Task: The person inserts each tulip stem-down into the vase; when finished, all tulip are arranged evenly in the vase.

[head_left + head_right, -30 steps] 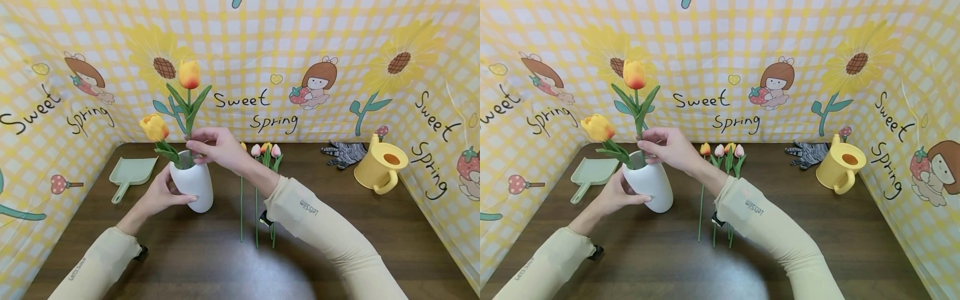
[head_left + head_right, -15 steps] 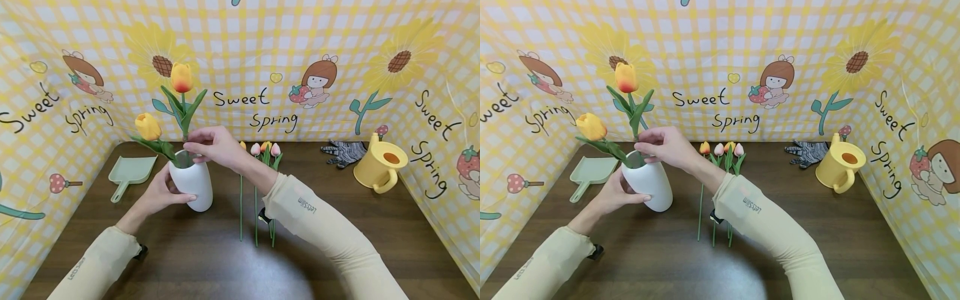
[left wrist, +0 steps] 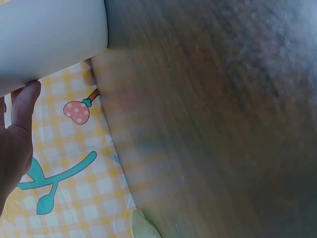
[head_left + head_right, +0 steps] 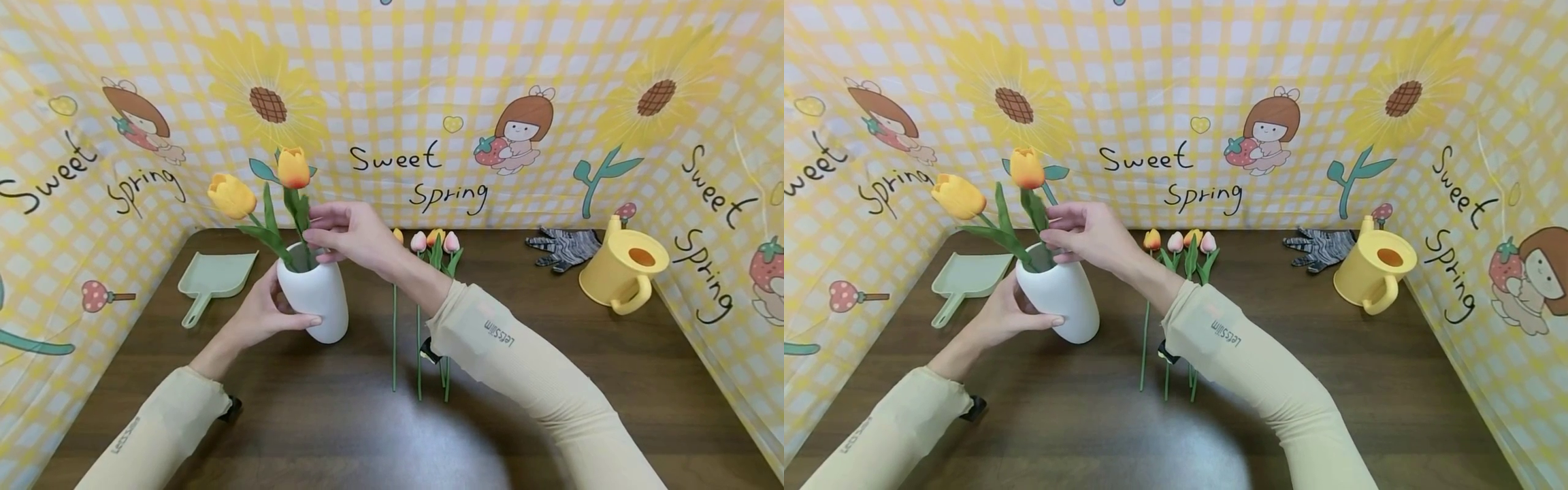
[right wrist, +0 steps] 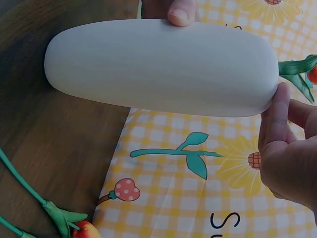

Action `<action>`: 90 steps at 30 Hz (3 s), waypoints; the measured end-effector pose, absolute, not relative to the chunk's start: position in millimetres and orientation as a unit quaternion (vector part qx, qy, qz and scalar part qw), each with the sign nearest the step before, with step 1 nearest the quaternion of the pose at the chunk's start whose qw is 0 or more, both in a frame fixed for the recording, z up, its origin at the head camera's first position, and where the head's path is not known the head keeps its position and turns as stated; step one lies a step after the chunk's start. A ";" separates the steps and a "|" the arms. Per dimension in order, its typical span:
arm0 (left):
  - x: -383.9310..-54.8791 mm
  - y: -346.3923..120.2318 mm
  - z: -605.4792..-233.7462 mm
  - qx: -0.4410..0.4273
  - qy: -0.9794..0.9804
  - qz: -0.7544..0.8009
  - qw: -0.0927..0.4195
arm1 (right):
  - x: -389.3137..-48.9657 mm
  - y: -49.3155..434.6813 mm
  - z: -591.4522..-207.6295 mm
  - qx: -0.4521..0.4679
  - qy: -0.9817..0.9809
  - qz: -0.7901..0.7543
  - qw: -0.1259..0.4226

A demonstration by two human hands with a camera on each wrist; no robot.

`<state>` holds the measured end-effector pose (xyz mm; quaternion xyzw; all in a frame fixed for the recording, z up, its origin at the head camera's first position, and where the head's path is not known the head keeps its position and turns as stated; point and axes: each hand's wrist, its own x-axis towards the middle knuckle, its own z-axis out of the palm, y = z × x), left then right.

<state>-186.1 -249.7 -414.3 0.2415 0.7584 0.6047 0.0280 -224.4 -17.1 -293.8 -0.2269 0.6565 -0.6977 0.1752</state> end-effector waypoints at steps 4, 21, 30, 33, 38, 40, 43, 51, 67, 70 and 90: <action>-186.7 -248.5 -414.2 0.237 0.759 0.605 0.029 | -226.3 -15.1 -294.3 -0.225 0.648 -0.702 0.188; -186.1 -250.7 -412.7 0.242 0.760 0.603 0.018 | -222.2 25.2 -285.3 -0.187 0.559 -0.762 0.266; -186.7 -249.1 -414.2 0.249 0.754 0.608 0.021 | -221.2 76.5 -297.4 -0.201 0.595 -0.732 0.263; -187.4 -248.7 -414.7 0.251 0.754 0.607 0.020 | -221.0 93.7 -307.5 -0.186 0.612 -0.725 0.254; -187.7 -249.4 -414.4 0.247 0.757 0.605 0.019 | -222.5 121.1 -338.6 -0.140 0.646 -0.716 0.226; -187.4 -249.6 -414.4 0.245 0.759 0.603 0.019 | -224.0 132.0 -355.5 -0.119 0.661 -0.707 0.222; -187.2 -249.7 -414.4 0.243 0.762 0.600 0.018 | -226.9 147.5 -380.2 -0.086 0.683 -0.689 0.224; -187.9 -249.7 -412.2 0.241 0.762 0.601 0.022 | -233.1 177.9 -418.2 -0.021 0.725 -0.650 0.228; -183.7 -244.7 -421.8 0.249 0.747 0.615 0.030 | -232.3 187.9 -447.0 0.030 0.764 -0.592 0.253; -183.0 -243.6 -422.8 0.247 0.749 0.614 0.029 | -232.2 188.0 -453.3 0.030 0.772 -0.584 0.251; -189.0 -246.0 -416.0 0.242 0.758 0.605 0.015 | -240.4 171.8 -444.7 0.037 0.817 -0.518 0.249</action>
